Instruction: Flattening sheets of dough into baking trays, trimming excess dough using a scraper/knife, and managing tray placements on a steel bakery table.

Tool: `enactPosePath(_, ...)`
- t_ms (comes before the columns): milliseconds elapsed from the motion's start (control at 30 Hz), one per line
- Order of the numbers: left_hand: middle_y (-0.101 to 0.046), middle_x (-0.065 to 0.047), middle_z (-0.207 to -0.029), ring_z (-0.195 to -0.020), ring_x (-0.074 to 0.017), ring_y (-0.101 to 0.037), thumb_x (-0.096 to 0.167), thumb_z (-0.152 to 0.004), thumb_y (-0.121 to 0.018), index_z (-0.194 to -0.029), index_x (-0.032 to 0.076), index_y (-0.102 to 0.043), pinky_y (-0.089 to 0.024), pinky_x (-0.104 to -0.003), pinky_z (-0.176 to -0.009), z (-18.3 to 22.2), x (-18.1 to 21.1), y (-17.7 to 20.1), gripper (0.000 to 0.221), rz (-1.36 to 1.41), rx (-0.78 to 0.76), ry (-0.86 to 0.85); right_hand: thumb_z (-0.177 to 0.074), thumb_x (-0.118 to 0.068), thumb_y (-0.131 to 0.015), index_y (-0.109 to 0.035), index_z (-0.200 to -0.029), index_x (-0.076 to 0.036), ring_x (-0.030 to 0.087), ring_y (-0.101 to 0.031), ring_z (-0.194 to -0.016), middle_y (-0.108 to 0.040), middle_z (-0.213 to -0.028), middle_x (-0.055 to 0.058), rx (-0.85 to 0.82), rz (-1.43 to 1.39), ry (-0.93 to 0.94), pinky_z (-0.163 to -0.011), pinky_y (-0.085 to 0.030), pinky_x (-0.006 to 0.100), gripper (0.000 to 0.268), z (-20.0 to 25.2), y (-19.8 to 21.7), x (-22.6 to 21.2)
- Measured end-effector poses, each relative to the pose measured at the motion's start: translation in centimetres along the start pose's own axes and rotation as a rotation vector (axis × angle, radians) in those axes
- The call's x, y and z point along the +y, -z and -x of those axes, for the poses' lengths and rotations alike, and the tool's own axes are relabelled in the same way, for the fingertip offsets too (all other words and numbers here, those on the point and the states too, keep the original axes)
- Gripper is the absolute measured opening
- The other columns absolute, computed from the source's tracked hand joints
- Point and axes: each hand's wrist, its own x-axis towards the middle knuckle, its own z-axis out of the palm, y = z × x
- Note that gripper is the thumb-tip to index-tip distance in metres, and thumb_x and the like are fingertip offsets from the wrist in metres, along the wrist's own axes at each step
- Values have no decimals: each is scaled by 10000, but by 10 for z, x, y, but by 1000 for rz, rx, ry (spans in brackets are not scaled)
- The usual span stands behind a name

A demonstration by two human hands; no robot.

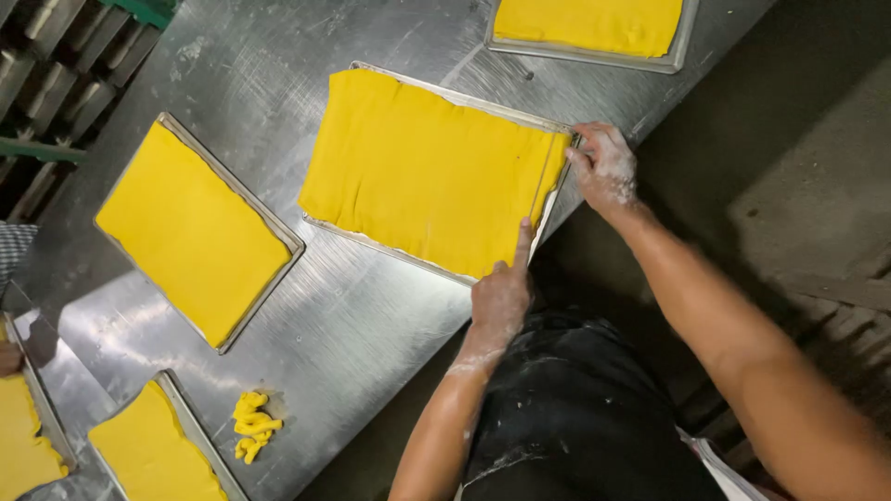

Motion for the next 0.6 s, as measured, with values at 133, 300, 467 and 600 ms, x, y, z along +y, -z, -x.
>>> enactPosePath(133,-650,-174,-678,-510,-358,-649,107,-919,-586,-1661,273,-182,-530,-524,-473,-15,8,-7,861,-54,-87,15,-867,-48,-847,-698,-1200,-17,263,-683,-818,-678,-1151,162,-39,-120,-38,-693,-578,334,366,-10,-3,8)
enactPosePath(300,-649,-175,-673,-502,-364,-643,111,-916,-587,-1656,288,-185,-528,-526,-471,-18,2,-11,861,-34,-87,16,-884,-10,-801,-721,-1188,-34,235,-680,-808,-685,-1128,144,-106,-102,-94,-726,-591,344,315,-12,-1,2)
enactPosePath(467,-644,-172,-666,-496,-361,-641,107,-906,-594,-1657,291,-189,-530,-522,-479,-20,2,-16,873,-23,-102,22,-863,-11,-821,-712,-1175,-35,229,-671,-805,-688,-1138,146,-55,-102,-27,-708,-591,327,332,-13,0,-4)
enactPosePath(600,-640,-175,-668,-486,-360,-636,105,-918,-598,-1659,277,-190,-527,-515,-471,-19,2,-16,863,-26,-76,3,-854,-23,-824,-718,-1185,-42,222,-653,-758,-677,-1040,124,-86,-65,-132,-700,-577,335,348,-12,0,0)
